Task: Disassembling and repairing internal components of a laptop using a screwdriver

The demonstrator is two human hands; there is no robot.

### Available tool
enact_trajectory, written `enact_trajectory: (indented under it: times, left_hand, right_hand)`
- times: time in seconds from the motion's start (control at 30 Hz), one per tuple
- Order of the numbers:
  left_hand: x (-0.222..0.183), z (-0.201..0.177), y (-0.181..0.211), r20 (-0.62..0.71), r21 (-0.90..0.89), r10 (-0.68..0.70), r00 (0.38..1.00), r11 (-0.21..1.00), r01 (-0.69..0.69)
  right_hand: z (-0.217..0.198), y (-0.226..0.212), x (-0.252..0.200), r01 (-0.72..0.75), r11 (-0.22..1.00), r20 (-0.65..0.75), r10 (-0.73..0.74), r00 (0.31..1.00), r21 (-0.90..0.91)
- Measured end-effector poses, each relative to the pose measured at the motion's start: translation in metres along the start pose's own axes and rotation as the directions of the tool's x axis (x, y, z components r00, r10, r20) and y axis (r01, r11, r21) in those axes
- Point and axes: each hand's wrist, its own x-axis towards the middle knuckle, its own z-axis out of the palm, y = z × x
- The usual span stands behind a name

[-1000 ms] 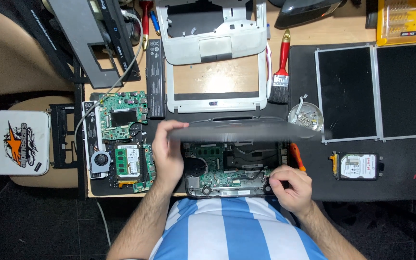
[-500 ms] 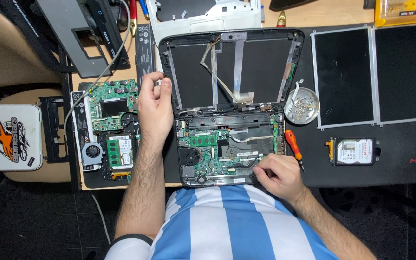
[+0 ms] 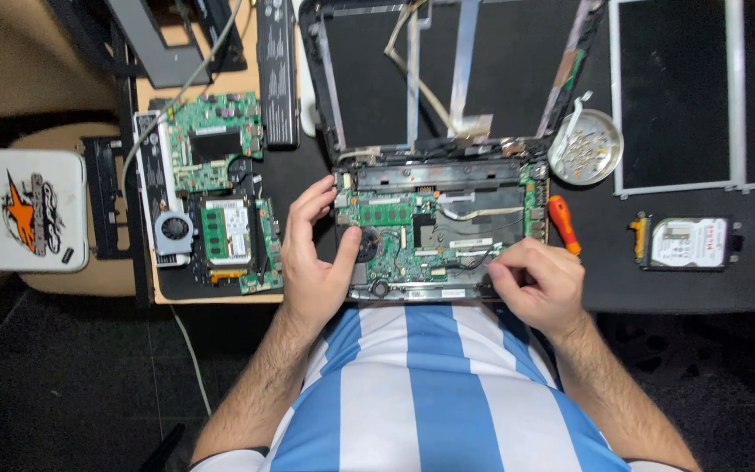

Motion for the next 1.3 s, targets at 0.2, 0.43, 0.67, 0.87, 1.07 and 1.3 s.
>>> enact_trajectory:
  times: [0.2,0.43,0.67,0.87,1.07,1.3]
  left_hand:
    - [-0.019,0.007,-0.021,0.027,0.065,0.103,0.994,0.992,-0.104]
    - [-0.013,0.006,-0.025,0.021,0.046,0.111,0.994,0.993,-0.111]
    - [-0.011,0.007,-0.022,0.022,0.06,0.09,0.996,0.994,-0.091]
    - [-0.012,0.007,-0.023,0.018,0.048,0.095,0.995,0.994,-0.096]
    - [-0.013,0.008,-0.027,0.041,0.061,0.147,0.988,0.987,-0.149]
    - [-0.015,0.011,-0.022,0.129,0.208,0.224,0.966,0.946,-0.247]
  right_hand:
    - [-0.001,0.012,-0.009,0.012,1.0,0.012,-0.012,1.0,0.008]
    - [0.001,0.016,-0.015,-0.026,0.999,0.004,0.026,1.0,0.048]
    - [0.007,0.002,0.0,0.006,0.998,0.047,-0.004,0.999,-0.059]
    - [0.014,-0.015,0.015,0.153,0.958,0.135,-0.122,0.983,-0.245]
    - [0.013,-0.009,0.004,0.124,0.963,0.076,-0.109,0.991,-0.239]
    - [-0.064,-0.021,-0.003,-0.179,0.778,-0.084,0.161,0.983,-0.603]
